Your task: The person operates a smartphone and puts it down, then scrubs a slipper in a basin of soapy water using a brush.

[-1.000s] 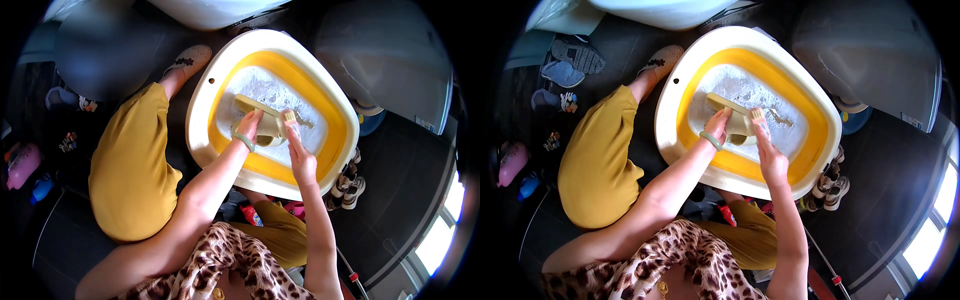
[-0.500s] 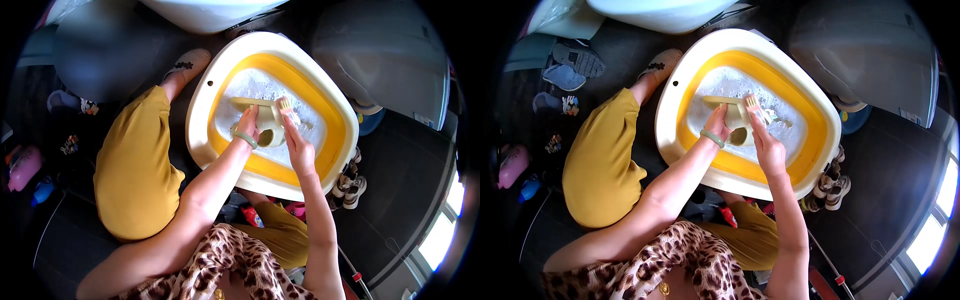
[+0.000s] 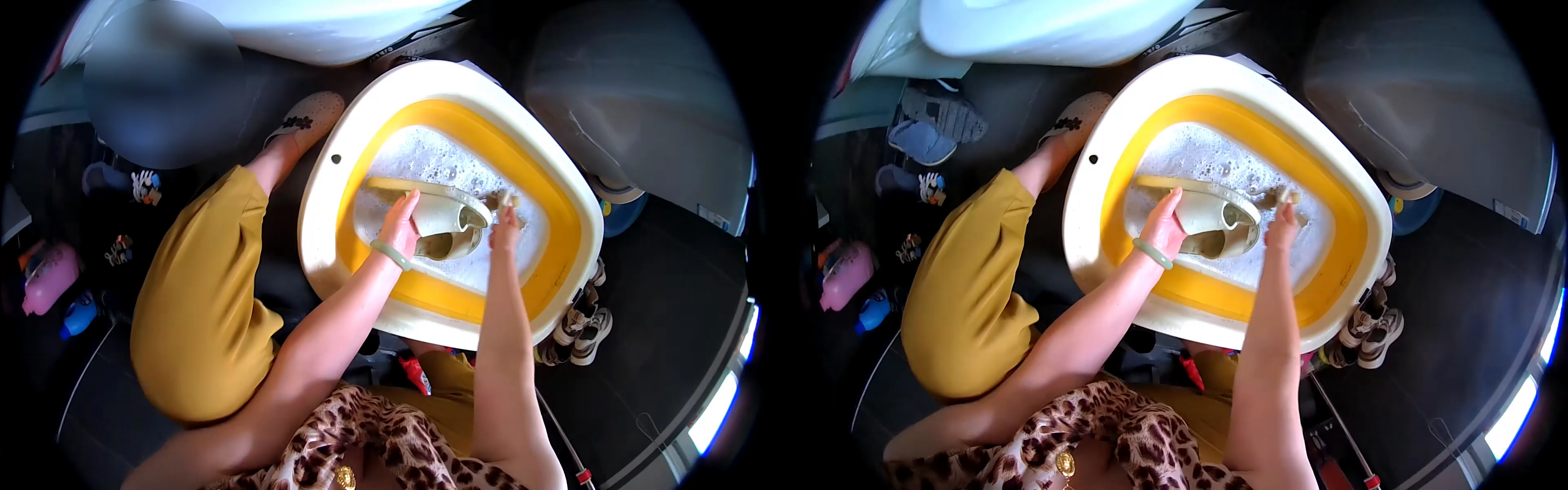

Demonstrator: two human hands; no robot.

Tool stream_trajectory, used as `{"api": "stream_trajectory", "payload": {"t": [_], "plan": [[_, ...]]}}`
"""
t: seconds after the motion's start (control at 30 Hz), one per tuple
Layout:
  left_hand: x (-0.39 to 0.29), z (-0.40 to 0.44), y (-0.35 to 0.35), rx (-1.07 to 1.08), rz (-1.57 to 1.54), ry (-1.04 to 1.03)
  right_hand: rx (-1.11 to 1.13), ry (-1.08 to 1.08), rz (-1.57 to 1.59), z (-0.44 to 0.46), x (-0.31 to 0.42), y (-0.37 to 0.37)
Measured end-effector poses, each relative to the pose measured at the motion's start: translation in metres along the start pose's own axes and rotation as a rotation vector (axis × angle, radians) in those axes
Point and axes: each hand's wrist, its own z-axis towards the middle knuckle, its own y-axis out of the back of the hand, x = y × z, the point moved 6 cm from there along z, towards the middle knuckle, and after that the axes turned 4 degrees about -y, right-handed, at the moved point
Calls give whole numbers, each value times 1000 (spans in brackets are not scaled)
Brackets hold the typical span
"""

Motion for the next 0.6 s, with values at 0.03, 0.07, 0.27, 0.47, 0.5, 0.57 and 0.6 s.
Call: {"api": "stream_trajectory", "payload": {"t": [0.03, 0.07, 0.27, 0.47, 0.5, 0.57, 0.6], "plan": [[2, 1, 2, -35, 4, 19, 16, 29, 83, -6, -8, -11], [5, 3, 4, -47, 17, 40, 34, 57, 166, -12, -15, -22], [8, 4, 1, -63, 146, 79, 148, 157, -425, -36, -10, -5], [18, 13, 3, -83, 79, 4, 150, 55, -367, -153, 87, 8], [20, 14, 7, -98, 69, -33, 151, 114, -256, -171, 101, 4], [21, 12, 2, -107, 55, -33, 187, 524, -476, -220, 126, -39], [20, 12, 2, -122, 38, -34, 175, 593, -555, -227, 125, -54]]}}
